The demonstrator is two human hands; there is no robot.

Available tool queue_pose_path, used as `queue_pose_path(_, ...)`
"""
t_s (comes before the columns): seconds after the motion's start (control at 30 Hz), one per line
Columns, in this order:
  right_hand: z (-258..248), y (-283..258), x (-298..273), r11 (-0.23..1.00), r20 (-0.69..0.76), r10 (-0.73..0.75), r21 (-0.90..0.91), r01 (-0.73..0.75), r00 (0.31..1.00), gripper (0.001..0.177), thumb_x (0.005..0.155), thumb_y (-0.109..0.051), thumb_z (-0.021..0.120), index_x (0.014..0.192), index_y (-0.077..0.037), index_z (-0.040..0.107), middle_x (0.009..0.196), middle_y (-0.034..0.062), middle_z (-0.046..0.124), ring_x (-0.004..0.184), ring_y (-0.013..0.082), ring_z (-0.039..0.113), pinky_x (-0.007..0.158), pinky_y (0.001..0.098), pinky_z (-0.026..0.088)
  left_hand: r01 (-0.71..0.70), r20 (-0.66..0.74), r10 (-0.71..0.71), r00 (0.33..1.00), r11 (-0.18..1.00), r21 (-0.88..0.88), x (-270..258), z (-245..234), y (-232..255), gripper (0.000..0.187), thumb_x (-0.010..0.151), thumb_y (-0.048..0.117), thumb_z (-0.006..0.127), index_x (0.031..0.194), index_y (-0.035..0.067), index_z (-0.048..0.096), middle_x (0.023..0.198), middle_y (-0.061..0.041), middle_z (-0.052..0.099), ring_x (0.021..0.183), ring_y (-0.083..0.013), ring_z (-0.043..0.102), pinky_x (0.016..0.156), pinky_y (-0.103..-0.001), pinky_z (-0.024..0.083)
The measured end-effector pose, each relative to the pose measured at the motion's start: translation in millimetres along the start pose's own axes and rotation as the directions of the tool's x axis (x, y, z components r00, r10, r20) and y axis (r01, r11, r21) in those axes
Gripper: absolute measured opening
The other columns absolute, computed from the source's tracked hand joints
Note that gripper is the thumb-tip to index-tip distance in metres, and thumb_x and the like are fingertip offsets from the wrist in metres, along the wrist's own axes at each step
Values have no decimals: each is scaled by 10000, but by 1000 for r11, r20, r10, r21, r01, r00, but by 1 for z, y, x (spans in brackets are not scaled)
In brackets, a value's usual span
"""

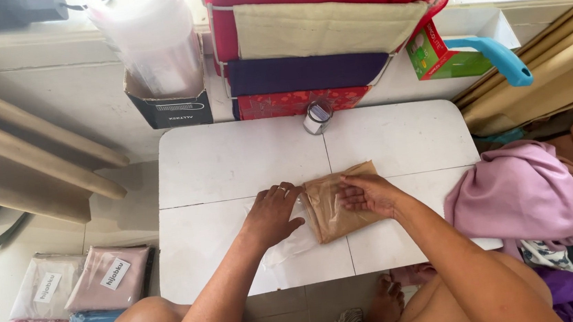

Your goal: The person uses a lint roller on a folded beige garment, then places it into a clear plastic bag and seals it. Next, the person picks up a pink garment, unfolds it, and begins folding it on the table.

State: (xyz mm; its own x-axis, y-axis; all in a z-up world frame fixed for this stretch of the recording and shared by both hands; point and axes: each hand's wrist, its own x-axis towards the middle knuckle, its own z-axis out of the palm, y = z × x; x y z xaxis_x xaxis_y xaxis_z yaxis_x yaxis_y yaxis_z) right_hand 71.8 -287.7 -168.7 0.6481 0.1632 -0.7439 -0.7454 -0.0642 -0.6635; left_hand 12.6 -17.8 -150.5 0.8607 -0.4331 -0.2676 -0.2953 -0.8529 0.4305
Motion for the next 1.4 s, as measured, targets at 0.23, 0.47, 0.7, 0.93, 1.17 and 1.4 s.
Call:
queue_pose_path(0.23,8,0,12,994,94,92,42,-96,991,373,887,-379,784,1053,-53,708,968,152,783,890,260,777,808,366,642,8,44,-7,999,999,-39,6,-8,-7,659,933,317,725,1501,127,450,1403,-145,562,1335,-295,551,1170,-512,377)
queue_pose_path(0.47,20,-2,18,992,175,112,36,-120,978,411,889,-436,760,1068,-69,722,981,144,786,894,259,777,809,373,641,28,73,-20,997,993,-113,16,-10,-18,688,919,315,742,1509,121,449,1393,-174,576,1298,-316,582,1134,-520,413)
queue_pose_path(0.7,25,-4,25,982,250,153,69,-175,956,488,941,-475,659,1216,-72,692,1159,180,762,1066,288,740,927,400,604,49,121,-20,992,970,-236,20,-15,-23,712,912,298,742,1523,130,417,1401,-185,571,1296,-333,586,1109,-537,435)
queue_pose_path(0.93,32,-3,31,979,372,143,81,-185,917,577,958,-510,573,1329,-74,646,1234,207,731,1147,314,704,1001,448,566,65,128,-28,991,955,-289,20,-23,-28,716,894,216,756,1519,118,421,1338,-188,607,1249,-346,615,1045,-521,471)
queue_pose_path(1.17,35,10,42,959,477,77,205,-196,876,715,928,-632,498,1442,-136,508,1367,228,655,1232,369,648,1041,479,530,50,127,-11,992,949,-312,24,-20,-37,742,881,198,768,1523,110,407,1307,-178,618,1232,-360,619,1023,-525,486)
queue_pose_path(1.4,38,25,50,952,543,3,256,-168,840,850,897,-732,453,1544,-183,413,1498,165,566,1273,324,617,1027,453,536,60,108,-33,994,965,-254,23,-27,-35,755,852,160,796,1508,96,429,1329,-195,618,1244,-359,611,1075,-532,445)
